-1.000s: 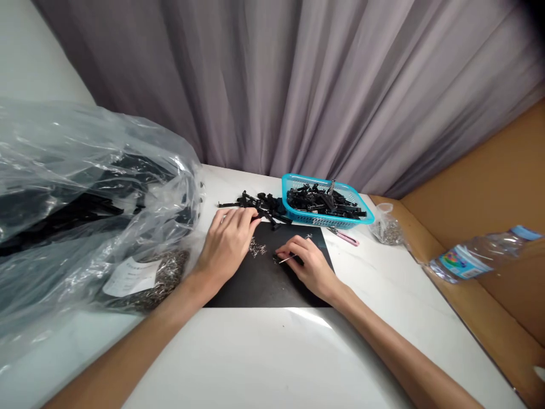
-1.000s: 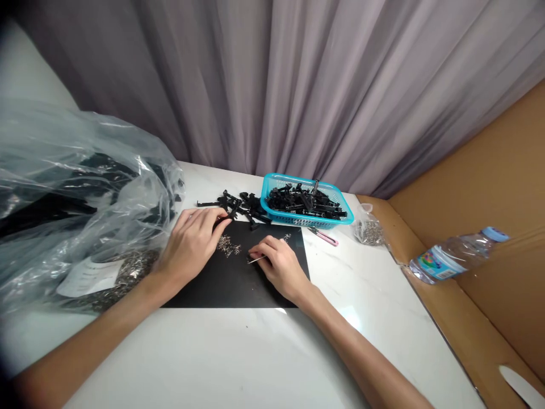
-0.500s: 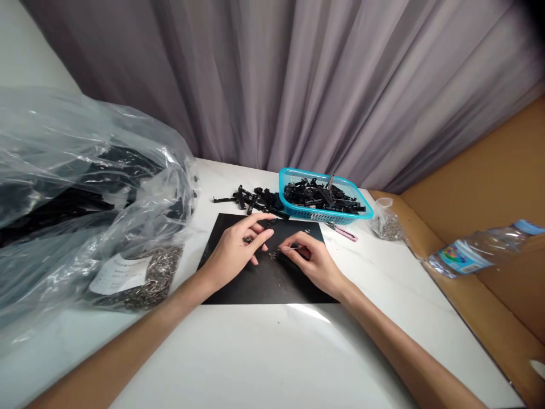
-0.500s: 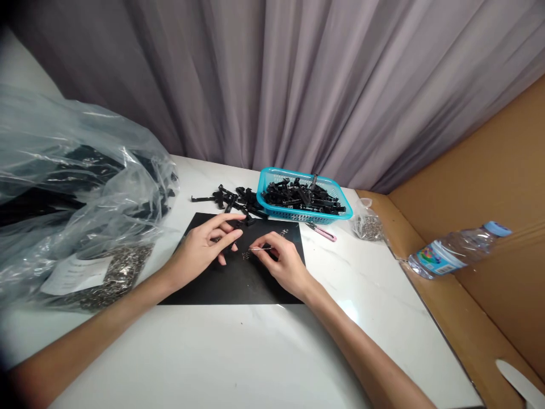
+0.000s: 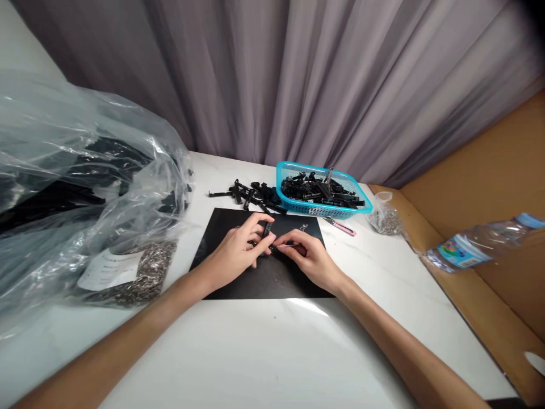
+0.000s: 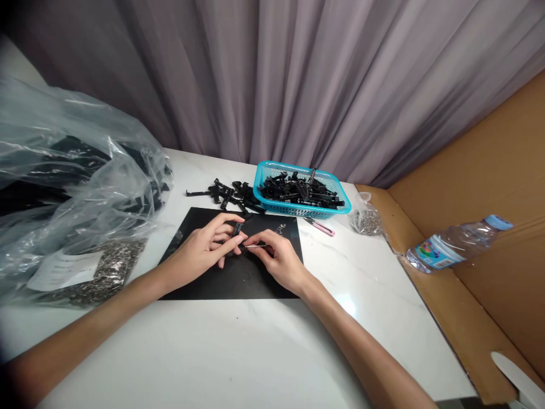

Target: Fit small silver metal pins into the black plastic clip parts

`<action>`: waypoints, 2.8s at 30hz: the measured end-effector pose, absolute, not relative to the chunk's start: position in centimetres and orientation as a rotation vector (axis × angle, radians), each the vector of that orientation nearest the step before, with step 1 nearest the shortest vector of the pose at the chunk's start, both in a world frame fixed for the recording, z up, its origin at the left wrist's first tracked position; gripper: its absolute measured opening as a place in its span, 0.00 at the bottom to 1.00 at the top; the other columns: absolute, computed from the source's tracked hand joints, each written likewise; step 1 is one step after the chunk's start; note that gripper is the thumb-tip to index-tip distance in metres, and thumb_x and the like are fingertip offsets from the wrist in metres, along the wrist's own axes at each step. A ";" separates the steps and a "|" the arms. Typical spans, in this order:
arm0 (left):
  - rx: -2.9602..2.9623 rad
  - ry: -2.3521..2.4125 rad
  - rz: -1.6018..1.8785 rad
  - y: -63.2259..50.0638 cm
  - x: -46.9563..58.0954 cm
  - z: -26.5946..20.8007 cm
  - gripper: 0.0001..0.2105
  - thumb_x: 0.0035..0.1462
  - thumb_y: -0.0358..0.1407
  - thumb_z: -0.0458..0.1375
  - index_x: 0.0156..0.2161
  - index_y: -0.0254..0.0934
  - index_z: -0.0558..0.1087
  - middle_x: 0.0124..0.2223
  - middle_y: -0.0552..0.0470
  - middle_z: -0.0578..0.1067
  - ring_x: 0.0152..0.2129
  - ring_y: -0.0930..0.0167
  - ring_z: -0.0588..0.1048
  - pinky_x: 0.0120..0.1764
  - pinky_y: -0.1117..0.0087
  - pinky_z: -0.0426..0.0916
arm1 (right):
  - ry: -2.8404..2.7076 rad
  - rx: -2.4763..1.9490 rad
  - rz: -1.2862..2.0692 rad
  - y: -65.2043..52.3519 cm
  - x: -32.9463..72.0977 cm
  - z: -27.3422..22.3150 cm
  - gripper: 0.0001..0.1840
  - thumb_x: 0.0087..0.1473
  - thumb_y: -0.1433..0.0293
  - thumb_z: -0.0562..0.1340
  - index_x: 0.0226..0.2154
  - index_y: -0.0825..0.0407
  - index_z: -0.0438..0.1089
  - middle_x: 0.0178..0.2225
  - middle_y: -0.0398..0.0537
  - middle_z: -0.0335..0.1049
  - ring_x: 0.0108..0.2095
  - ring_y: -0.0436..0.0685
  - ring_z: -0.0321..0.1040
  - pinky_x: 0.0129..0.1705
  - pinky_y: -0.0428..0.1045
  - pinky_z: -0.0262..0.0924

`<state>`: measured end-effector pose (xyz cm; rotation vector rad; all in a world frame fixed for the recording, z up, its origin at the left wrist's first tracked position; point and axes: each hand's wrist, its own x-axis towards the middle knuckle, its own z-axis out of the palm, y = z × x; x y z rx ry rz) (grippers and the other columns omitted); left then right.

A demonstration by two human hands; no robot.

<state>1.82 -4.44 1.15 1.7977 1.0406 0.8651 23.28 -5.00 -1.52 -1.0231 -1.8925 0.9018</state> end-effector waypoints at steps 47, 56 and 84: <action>1.929 1.024 0.803 -4.9 2.2 1.3 0.17 0.63 0.40 0.60 0.55 0.44 0.66 0.36 0.57 0.78 0.29 0.73 0.77 0.34 0.73 0.75 | -1.641 -1.073 1.097 -5.8 23.9 -0.3 0.13 0.56 0.59 0.71 0.40 0.50 0.80 0.41 0.48 0.81 0.41 0.58 0.77 0.42 0.51 0.70; 1.805 0.987 0.816 -5.0 2.4 1.4 0.19 0.61 0.41 0.62 0.55 0.44 0.66 0.36 0.55 0.76 0.28 0.72 0.75 0.24 0.78 0.72 | -1.674 -1.104 1.050 -6.2 24.1 0.4 0.13 0.57 0.57 0.70 0.36 0.50 0.79 0.37 0.47 0.79 0.39 0.57 0.74 0.42 0.50 0.66; 1.174 0.702 0.888 -5.0 2.8 2.0 0.13 0.68 0.47 0.58 0.50 0.43 0.65 0.47 0.48 0.80 0.49 0.62 0.78 0.51 0.53 0.76 | -1.802 -1.066 0.803 -6.7 24.7 0.8 0.12 0.65 0.59 0.63 0.36 0.49 0.72 0.36 0.47 0.74 0.35 0.55 0.68 0.37 0.50 0.62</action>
